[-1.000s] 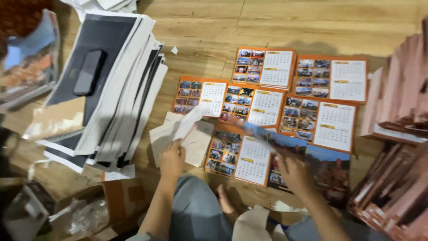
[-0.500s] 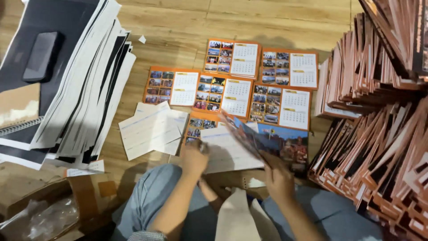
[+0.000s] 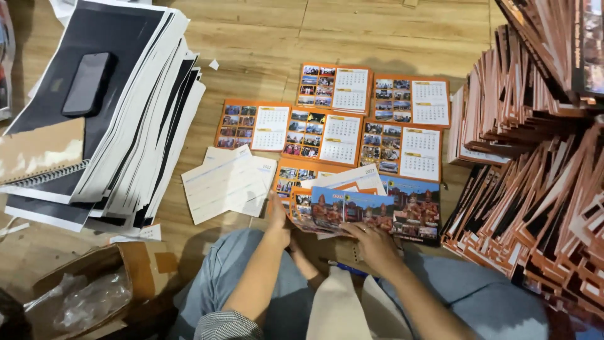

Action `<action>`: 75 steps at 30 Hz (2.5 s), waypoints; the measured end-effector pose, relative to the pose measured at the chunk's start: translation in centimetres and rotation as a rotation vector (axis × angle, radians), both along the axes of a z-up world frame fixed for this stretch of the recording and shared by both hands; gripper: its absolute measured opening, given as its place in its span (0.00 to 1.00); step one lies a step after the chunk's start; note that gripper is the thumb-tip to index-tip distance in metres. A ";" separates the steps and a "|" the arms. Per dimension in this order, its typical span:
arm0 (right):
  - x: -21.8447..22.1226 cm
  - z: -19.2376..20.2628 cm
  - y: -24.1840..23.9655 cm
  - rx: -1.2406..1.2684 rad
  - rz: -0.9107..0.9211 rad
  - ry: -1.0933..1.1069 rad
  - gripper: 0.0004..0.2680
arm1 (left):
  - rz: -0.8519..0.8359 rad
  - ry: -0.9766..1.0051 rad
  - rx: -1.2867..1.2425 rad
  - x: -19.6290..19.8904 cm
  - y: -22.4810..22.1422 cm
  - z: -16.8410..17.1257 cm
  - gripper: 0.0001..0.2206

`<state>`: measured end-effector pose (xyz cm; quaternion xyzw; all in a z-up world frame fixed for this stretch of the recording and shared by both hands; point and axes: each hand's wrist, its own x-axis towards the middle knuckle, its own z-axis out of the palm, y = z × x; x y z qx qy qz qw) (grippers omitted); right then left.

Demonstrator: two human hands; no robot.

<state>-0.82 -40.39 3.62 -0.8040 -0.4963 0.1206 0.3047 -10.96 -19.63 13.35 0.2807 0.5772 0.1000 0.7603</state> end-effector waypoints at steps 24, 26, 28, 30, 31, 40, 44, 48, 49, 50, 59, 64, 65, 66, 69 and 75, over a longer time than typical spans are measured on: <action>0.2 5.8 0.4 -0.328 0.090 0.357 0.25 | -0.633 0.089 0.419 -0.7 2.2 -9.9 0.33; 2.0 4.0 0.3 0.158 -0.296 -0.015 0.27 | -0.550 0.049 0.369 -0.9 1.9 -6.1 0.51; 3.4 4.6 -1.3 0.318 -0.438 0.145 0.32 | -0.588 -0.002 0.336 -1.8 2.1 -4.3 0.51; 4.8 3.9 -2.4 0.480 -0.584 0.308 0.38 | -0.630 -0.051 0.308 -2.5 2.6 -6.0 0.51; 5.6 2.9 -2.6 0.461 -0.632 0.696 0.26 | -0.571 -0.152 0.331 -2.6 3.1 -8.6 0.46; 3.9 -1.4 -2.8 0.264 -0.689 0.837 0.10 | -0.491 -0.096 0.805 -0.8 1.3 -8.6 0.27; 5.8 -4.2 -4.9 0.440 -0.660 0.490 0.07 | -0.315 -0.263 1.063 -0.4 -0.9 -1.6 0.31; 3.7 3.5 -2.6 0.420 -0.594 0.458 0.10 | -0.332 -0.409 1.041 -0.5 0.0 -1.1 0.33; 3.8 3.3 -2.5 0.468 -0.540 0.427 0.16 | -0.330 -0.446 1.029 -0.4 0.6 -2.8 0.36; 3.8 3.1 -2.4 0.514 -0.489 0.397 0.22 | -0.330 -0.484 1.012 -0.3 1.0 -4.5 0.38; 3.0 -4.8 -1.7 0.402 -0.542 0.487 0.29 | -0.603 -0.248 0.817 -0.3 -1.7 -6.4 0.48; 2.9 -2.4 -2.3 0.229 -0.671 0.308 0.19 | -0.635 -0.231 0.917 -0.2 -3.1 -2.8 0.43; 2.7 -1.9 -2.3 0.287 -0.668 0.191 0.20 | -0.621 -0.232 0.950 -0.2 -3.3 -2.4 0.41; 2.8 -2.4 -2.3 0.288 -0.668 0.190 0.20 | -0.621 -0.234 0.951 -0.1 -3.3 -1.8 0.41; 2.9 -4.7 -2.5 0.319 -0.686 0.122 0.23 | -0.519 -0.255 1.029 -0.3 -3.2 -1.3 0.35; 3.4 -1.7 -1.8 0.128 -0.689 0.237 0.20 | -0.724 -0.138 0.860 -0.5 -3.1 0.4 0.44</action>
